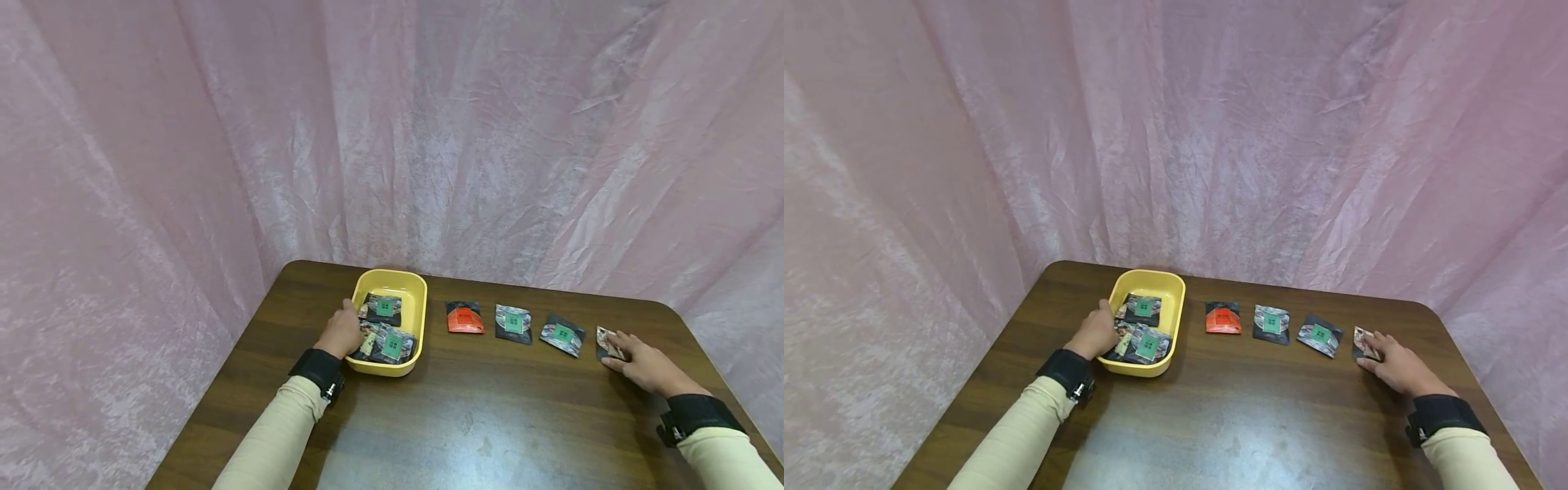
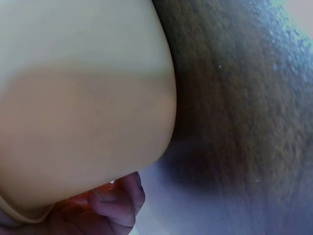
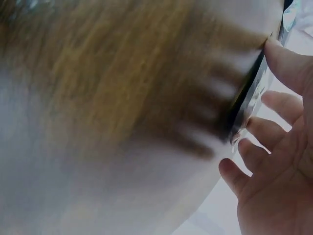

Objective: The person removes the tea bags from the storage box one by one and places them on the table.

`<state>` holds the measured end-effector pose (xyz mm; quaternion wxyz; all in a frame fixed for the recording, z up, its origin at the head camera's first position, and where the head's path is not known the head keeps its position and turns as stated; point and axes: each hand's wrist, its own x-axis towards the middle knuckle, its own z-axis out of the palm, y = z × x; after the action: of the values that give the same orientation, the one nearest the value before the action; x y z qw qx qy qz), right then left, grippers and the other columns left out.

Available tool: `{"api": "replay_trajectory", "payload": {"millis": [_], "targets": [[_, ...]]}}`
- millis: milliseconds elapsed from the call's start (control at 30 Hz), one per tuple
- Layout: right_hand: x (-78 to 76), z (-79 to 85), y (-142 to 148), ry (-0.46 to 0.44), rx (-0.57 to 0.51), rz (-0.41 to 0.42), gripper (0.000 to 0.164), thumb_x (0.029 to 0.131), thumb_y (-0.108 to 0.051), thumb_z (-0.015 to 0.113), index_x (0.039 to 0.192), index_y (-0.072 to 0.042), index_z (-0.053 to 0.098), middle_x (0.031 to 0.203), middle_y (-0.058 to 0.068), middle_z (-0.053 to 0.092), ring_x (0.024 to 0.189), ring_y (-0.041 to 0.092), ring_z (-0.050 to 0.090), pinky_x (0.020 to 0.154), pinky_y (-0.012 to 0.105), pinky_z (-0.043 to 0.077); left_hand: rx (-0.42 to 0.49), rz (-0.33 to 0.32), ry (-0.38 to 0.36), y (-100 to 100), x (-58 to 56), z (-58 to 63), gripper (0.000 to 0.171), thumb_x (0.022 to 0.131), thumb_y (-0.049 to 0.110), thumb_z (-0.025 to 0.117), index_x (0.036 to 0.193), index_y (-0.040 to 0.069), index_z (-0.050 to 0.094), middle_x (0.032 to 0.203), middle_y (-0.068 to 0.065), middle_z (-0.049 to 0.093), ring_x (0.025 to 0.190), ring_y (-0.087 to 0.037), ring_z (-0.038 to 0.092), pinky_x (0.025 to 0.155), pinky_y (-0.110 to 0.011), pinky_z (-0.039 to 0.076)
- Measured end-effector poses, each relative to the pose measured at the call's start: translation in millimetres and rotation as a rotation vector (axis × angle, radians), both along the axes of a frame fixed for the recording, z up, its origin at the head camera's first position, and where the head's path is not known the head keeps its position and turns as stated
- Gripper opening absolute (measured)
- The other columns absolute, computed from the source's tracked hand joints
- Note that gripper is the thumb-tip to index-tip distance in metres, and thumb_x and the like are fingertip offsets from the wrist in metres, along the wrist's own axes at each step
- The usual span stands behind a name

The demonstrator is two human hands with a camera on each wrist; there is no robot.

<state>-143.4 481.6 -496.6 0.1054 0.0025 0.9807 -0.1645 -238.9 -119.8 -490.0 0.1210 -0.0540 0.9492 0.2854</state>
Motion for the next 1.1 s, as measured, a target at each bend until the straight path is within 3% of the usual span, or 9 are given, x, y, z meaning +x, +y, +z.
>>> {"api": "replay_trajectory", "payload": {"millis": [233,467,733,1100], "targets": [[3.1,12.6,-13.6,0.12,-0.01,0.014,0.092,0.108,-0.045,0.059,0.164,0.012,0.013,0.161,0.05,0.02,0.151,0.073,0.01,0.105,0.091,0.019,0.009,0.002,0.001,1.2,-1.7,2.3,0.064,0.095,0.007,0.073,0.146,0.0,0.035,0.127,-0.026,0.061,0.108,-0.037,0.065,0.094,-0.053,0.057],[-9.1,44.0,-66.7,0.261,-0.048,0.086,0.092,0.109,-0.041,0.059,0.169,0.004,0.005,0.168,0.045,0.014,0.156,0.066,0.011,0.11,0.088,0.018,-0.004,0.004,-0.018,1.4,-0.3,5.6,0.064,0.095,0.008,0.074,0.145,-0.001,0.035,0.126,-0.026,0.061,0.106,-0.036,0.065,0.093,-0.053,0.056],[-23.3,69.9,-149.5,0.435,-0.08,0.221,0.087,0.103,-0.029,0.071,0.167,0.003,0.023,0.166,0.039,0.032,0.152,0.061,0.032,0.117,0.077,0.03,0.01,0.009,-0.021,0.8,1.9,2.7,0.064,0.098,0.009,0.072,0.147,0.001,0.032,0.128,-0.025,0.059,0.108,-0.035,0.064,0.096,-0.053,0.057],[-45.1,60.4,-245.3,0.441,-0.179,0.343,0.079,0.103,-0.033,0.072,0.166,-0.006,0.034,0.169,0.026,0.039,0.155,0.048,0.039,0.122,0.066,0.037,0.002,0.008,-0.019,2.0,2.7,4.9,0.066,0.097,0.008,0.073,0.148,0.001,0.033,0.129,-0.025,0.06,0.109,-0.035,0.064,0.096,-0.053,0.056]]}}
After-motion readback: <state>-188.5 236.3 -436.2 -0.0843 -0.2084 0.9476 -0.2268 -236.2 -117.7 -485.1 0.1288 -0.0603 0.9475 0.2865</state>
